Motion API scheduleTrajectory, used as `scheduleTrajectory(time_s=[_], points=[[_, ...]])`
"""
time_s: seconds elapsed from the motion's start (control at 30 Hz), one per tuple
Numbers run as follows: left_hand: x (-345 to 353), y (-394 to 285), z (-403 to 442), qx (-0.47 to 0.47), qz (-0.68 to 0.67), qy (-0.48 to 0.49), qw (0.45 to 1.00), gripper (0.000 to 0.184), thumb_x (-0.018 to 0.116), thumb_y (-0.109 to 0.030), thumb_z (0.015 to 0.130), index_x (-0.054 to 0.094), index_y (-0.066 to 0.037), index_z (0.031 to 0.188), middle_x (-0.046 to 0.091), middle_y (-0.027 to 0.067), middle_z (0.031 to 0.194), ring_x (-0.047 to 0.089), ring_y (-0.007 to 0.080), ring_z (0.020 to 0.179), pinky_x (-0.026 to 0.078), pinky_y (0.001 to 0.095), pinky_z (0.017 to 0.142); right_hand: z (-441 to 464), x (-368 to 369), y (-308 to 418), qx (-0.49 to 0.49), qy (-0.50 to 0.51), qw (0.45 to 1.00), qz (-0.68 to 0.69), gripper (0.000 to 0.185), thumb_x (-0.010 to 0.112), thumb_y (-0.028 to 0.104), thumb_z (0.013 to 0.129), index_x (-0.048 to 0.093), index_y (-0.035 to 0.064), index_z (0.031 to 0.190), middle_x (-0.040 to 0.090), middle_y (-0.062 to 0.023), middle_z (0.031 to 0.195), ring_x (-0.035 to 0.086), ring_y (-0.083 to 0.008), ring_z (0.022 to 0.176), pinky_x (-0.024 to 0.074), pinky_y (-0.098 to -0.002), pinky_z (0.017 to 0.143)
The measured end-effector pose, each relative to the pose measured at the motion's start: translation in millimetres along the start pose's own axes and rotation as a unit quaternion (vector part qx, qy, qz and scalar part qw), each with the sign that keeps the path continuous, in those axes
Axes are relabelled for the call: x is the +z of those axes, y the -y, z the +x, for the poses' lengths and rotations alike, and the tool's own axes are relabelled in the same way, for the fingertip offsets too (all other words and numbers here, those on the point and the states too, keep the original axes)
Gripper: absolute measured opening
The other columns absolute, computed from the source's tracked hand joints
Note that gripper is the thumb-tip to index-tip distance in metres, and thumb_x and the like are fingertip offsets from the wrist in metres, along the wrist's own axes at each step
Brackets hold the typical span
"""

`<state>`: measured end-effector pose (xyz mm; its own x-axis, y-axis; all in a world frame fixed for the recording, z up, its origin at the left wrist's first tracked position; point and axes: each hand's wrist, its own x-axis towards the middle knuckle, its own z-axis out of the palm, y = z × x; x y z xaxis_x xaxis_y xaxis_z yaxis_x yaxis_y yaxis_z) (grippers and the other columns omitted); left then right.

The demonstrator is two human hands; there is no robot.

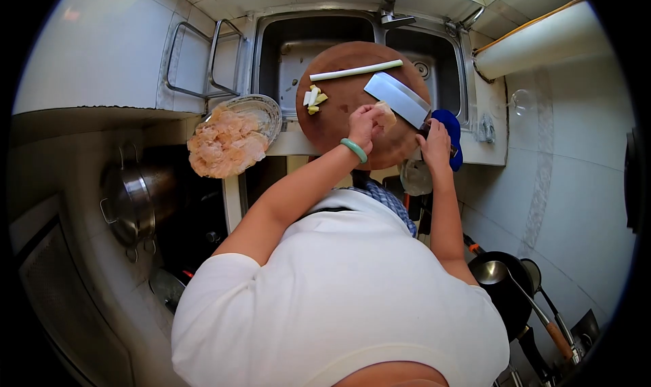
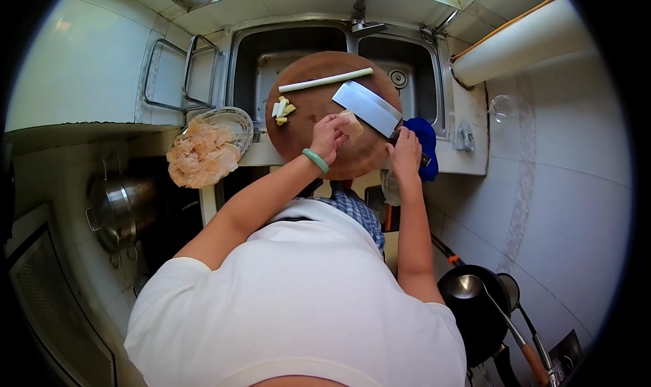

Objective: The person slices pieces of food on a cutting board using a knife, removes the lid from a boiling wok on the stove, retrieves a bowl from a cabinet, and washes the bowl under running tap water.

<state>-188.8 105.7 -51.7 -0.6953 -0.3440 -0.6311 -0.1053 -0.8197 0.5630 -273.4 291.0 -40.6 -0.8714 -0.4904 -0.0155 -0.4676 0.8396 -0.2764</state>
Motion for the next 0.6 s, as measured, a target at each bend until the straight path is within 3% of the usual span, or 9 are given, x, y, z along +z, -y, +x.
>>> scheduleTrajectory(time_s=[0.07, 0.13, 0.27, 0.3, 0.33, 0.4, 0.6], points=[[0, 11, 8, 0.023, 0.026, -0.053, 0.998, 0.02, 0.062, -0.007, 0.082, 0.055, -0.006, 0.101, 0.062, 0.0057, 0.092, 0.063, 0.0174, 0.081, 0.052, 0.0295, 0.065, 5, 7, -6, -0.005, 0.002, 0.999, 0.048, 0.046, 0.076, 0.016, 0.072, 0.051, 0.0051, 0.11, 0.056, -0.0163, 0.102, 0.056, -0.0351, 0.095, 0.0445, -0.0443, 0.083], [-4, 10, 0, 0.11, 0.007, -0.17, 0.979, 0.019, 0.06, -0.004, 0.083, 0.054, -0.005, 0.102, 0.062, 0.0054, 0.094, 0.063, 0.0171, 0.083, 0.052, 0.0294, 0.068, 8, 5, -10, -0.015, 0.005, 0.999, 0.039, 0.042, 0.073, 0.017, 0.076, 0.05, 0.0053, 0.109, 0.055, -0.0165, 0.101, 0.057, -0.0362, 0.093, 0.0456, -0.0444, 0.08], [-37, 2, -4, 0.117, 0.069, -0.101, 0.986, 0.019, 0.06, -0.003, 0.087, 0.064, -0.002, 0.105, 0.065, 0.0037, 0.097, 0.063, 0.014, 0.086, 0.051, 0.0243, 0.072, 8, 0, -7, -0.046, 0.051, 0.995, 0.068, 0.031, 0.067, 0.018, 0.081, 0.052, 0.0042, 0.104, 0.057, -0.0195, 0.1, 0.057, -0.0414, 0.09, 0.0464, -0.0463, 0.077], [-43, 3, -2, 0.176, 0.11, -0.087, 0.974, 0.018, 0.061, -0.007, 0.088, 0.067, -0.002, 0.105, 0.067, 0.0027, 0.097, 0.063, 0.0114, 0.084, 0.052, 0.0229, 0.071, 8, -3, -3, -0.04, 0.052, 0.994, 0.086, 0.028, 0.066, 0.02, 0.082, 0.053, 0.0027, 0.1, 0.058, -0.0204, 0.096, 0.058, -0.0415, 0.088, 0.0464, -0.0469, 0.076], [-49, 4, 0, 0.176, 0.111, -0.089, 0.974, 0.018, 0.061, -0.007, 0.088, 0.067, -0.002, 0.105, 0.067, 0.0027, 0.097, 0.063, 0.0114, 0.084, 0.052, 0.0229, 0.071, 8, -7, 1, -0.04, 0.053, 0.994, 0.087, 0.028, 0.066, 0.02, 0.082, 0.053, 0.0027, 0.1, 0.058, -0.0204, 0.096, 0.058, -0.0415, 0.088, 0.0464, -0.0469, 0.076], [-49, -8, -7, 0.202, 0.252, -0.103, 0.941, 0.018, 0.062, -0.006, 0.088, 0.066, -0.001, 0.105, 0.067, 0.0032, 0.096, 0.064, 0.0104, 0.082, 0.053, 0.0238, 0.07, 7, -17, 11, 0.017, 0.079, 0.992, 0.1, 0.028, 0.066, 0.023, 0.082, 0.055, -0.0004, 0.095, 0.061, -0.0216, 0.085, 0.061, -0.0402, 0.081, 0.0482, -0.0449, 0.071], [-74, -6, -13, 0.251, 0.293, -0.084, 0.919, 0.019, 0.065, -0.002, 0.084, 0.066, 0.002, 0.103, 0.067, 0.0047, 0.093, 0.065, 0.0102, 0.077, 0.056, 0.0229, 0.064, -23, -55, 39, 0.051, 0.121, 0.96, 0.248, 0.035, 0.064, 0.028, 0.086, 0.057, -0.0062, 0.082, 0.059, -0.0238, 0.07, 0.06, -0.0391, 0.068, 0.0458, -0.0413, 0.062]])
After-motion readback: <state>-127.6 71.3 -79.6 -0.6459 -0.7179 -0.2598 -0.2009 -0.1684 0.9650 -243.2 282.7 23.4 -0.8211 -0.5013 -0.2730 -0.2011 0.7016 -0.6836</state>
